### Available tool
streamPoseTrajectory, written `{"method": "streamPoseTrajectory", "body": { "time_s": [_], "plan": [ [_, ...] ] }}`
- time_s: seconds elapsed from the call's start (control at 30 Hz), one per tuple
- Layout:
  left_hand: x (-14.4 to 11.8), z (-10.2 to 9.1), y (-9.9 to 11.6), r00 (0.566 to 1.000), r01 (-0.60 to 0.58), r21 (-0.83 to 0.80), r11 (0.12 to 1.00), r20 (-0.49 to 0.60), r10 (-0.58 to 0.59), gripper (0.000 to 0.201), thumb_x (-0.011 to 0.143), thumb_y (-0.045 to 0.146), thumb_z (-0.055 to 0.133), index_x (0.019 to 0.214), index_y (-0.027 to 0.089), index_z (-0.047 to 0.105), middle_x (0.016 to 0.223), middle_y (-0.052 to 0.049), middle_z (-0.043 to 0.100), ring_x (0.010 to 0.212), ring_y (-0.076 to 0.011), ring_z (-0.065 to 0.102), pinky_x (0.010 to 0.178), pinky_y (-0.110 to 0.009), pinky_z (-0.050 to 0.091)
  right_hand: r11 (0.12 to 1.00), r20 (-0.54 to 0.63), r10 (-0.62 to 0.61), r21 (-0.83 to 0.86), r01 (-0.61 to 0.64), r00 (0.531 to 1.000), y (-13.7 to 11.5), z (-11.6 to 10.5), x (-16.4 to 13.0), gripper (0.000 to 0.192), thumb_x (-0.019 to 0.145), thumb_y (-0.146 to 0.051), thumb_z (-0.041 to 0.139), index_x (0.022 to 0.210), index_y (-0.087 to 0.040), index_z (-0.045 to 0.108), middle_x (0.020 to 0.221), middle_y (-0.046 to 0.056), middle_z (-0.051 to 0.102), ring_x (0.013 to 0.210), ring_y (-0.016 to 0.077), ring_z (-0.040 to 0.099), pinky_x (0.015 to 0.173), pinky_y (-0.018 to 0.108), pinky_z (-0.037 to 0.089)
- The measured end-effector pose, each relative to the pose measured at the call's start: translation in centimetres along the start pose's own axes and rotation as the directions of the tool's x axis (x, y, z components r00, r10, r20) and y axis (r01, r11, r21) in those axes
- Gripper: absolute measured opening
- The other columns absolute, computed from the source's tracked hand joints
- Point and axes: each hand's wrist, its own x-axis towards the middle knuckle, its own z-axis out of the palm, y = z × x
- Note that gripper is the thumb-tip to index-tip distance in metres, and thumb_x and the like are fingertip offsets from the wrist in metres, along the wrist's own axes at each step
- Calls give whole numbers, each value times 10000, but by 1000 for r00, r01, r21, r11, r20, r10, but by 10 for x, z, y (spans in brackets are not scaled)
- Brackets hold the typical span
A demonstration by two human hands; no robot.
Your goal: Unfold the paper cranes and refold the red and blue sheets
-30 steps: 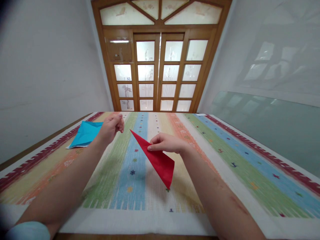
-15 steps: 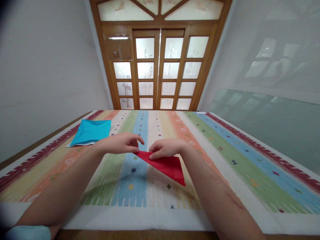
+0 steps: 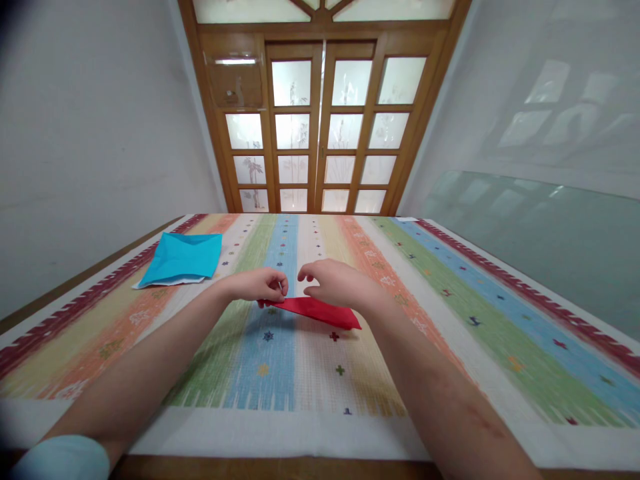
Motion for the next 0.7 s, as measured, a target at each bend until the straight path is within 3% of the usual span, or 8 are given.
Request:
{"method": "streamPoseTrajectory", "body": {
  "time_s": [0.1,0.2,0.33,0.43,0.57,0.7],
  "plan": [
    [7,2,-9,999,40,49,998,17,-41,123,749,225,657,856,179,618,648,22,609,524,-127,582,501,-221,450,999,-9,-33,-21,33,999,-13,-6,-6,291,856,-232,621,1126,-231,728,1120,80,742,1017,256,661,835,340,466],
    [14,8,-17,997,58,133,989,34,-63,108,724,199,658,829,178,647,637,25,606,530,-122,556,516,-221,428,995,79,-27,-90,34,996,-24,-3,-7,299,820,-217,636,1093,-246,753,1038,81,762,936,261,680,724,325,451],
    [21,17,-24,997,65,284,957,8,-71,123,690,152,662,807,185,677,651,21,627,561,-128,543,551,-237,397,964,207,67,-267,-10,976,-28,19,-2,265,794,-209,630,1011,-240,779,871,98,762,756,260,684,599,313,388],
    [23,21,-25,999,51,385,921,-18,-48,134,680,125,662,793,191,693,710,6,669,621,-144,562,576,-249,380,944,244,52,-328,32,968,-20,43,-2,213,772,-182,644,943,-209,769,843,107,747,734,253,680,603,309,381],
    [23,27,-21,999,21,488,872,-45,1,135,700,132,672,808,202,713,769,-16,705,680,-169,588,621,-267,390,961,150,-77,-252,114,986,-3,66,-11,208,793,-176,651,980,-201,737,974,101,725,854,245,673,702,311,411],
    [19,33,-12,996,-23,578,816,-57,68,135,730,201,704,859,208,743,836,-64,724,755,-222,616,683,-307,409,984,46,-100,-146,106,994,6,76,-18,216,921,-212,558,1048,-207,732,1006,100,712,905,229,657,775,311,422]
  ]
}}
